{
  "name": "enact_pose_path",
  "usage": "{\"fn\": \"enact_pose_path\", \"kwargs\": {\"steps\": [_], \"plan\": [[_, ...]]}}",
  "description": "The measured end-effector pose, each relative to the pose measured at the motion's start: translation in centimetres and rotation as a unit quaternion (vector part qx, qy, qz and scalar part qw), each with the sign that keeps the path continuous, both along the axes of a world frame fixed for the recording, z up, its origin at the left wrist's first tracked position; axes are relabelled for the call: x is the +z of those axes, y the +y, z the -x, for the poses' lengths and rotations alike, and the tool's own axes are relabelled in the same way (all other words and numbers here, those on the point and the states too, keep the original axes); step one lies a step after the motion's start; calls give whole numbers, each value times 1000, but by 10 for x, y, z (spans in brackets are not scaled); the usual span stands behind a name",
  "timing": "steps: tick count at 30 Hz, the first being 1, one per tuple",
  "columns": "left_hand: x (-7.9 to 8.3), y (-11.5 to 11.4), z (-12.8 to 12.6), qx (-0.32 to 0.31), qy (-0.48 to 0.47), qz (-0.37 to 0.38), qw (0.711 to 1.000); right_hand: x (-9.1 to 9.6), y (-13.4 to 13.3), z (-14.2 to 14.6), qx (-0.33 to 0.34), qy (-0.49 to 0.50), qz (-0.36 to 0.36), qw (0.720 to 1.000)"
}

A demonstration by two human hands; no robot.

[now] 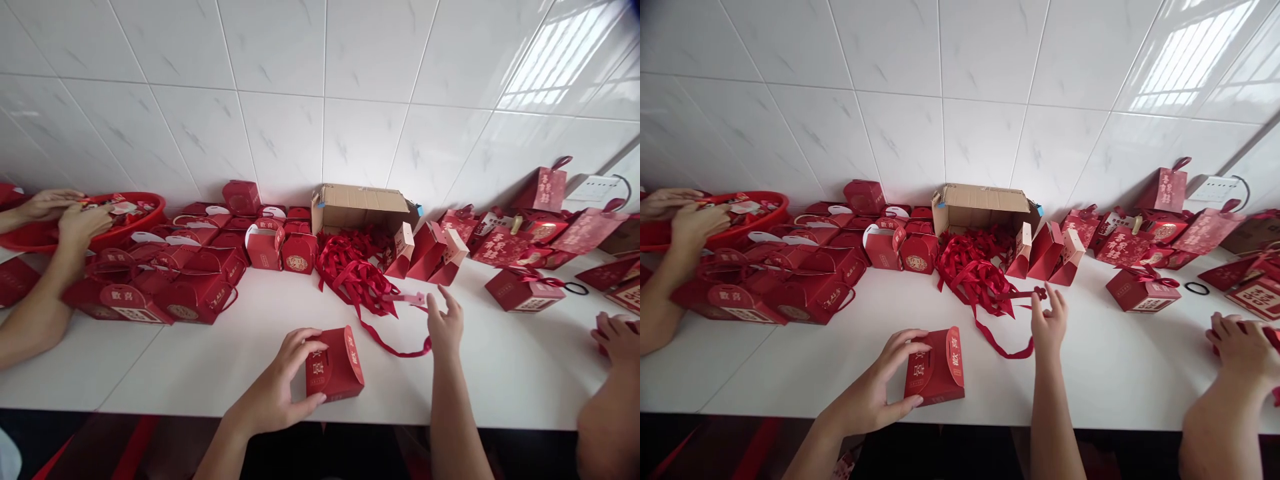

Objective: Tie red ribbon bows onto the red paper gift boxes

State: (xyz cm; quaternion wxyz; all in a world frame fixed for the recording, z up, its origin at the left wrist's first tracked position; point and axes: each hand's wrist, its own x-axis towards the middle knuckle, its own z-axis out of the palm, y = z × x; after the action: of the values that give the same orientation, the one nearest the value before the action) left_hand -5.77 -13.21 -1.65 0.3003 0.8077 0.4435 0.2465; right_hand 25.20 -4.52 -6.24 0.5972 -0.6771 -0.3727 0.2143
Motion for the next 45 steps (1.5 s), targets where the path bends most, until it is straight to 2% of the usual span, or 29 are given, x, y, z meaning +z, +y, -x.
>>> {"fn": "enact_pose_path", "kwargs": {"steps": [1,3,7,10,12,15,18,22,32,38,42,45], "plan": [[0,0,0,3,-1,-4,1000,-2,1,-10,-27,-16,26,999],[-2,0,-2,7,-1,-11,1000,-5,-1,-22,-27,-11,60,998],[-6,3,-5,11,-2,-20,1000,-3,-23,-13,107,24,55,992],[-4,7,-10,19,-9,-38,999,6,-45,9,212,71,-5,975],[-1,8,-14,27,-6,-54,998,13,-58,24,289,123,-62,947],[4,11,-24,38,5,-81,996,21,-73,43,390,192,-146,889],[7,14,-33,54,23,-115,992,25,-79,57,440,229,-188,848],[5,17,-41,61,44,-145,987,25,-78,64,442,248,-180,843],[5,17,-45,50,50,-147,987,22,-71,69,428,295,-178,836],[4,21,-49,69,37,-169,982,20,-65,70,418,271,-159,852],[4,22,-49,92,31,-187,977,17,-65,70,440,264,-138,847],[3,22,-50,87,34,-198,976,13,-66,71,453,263,-118,844]]}}
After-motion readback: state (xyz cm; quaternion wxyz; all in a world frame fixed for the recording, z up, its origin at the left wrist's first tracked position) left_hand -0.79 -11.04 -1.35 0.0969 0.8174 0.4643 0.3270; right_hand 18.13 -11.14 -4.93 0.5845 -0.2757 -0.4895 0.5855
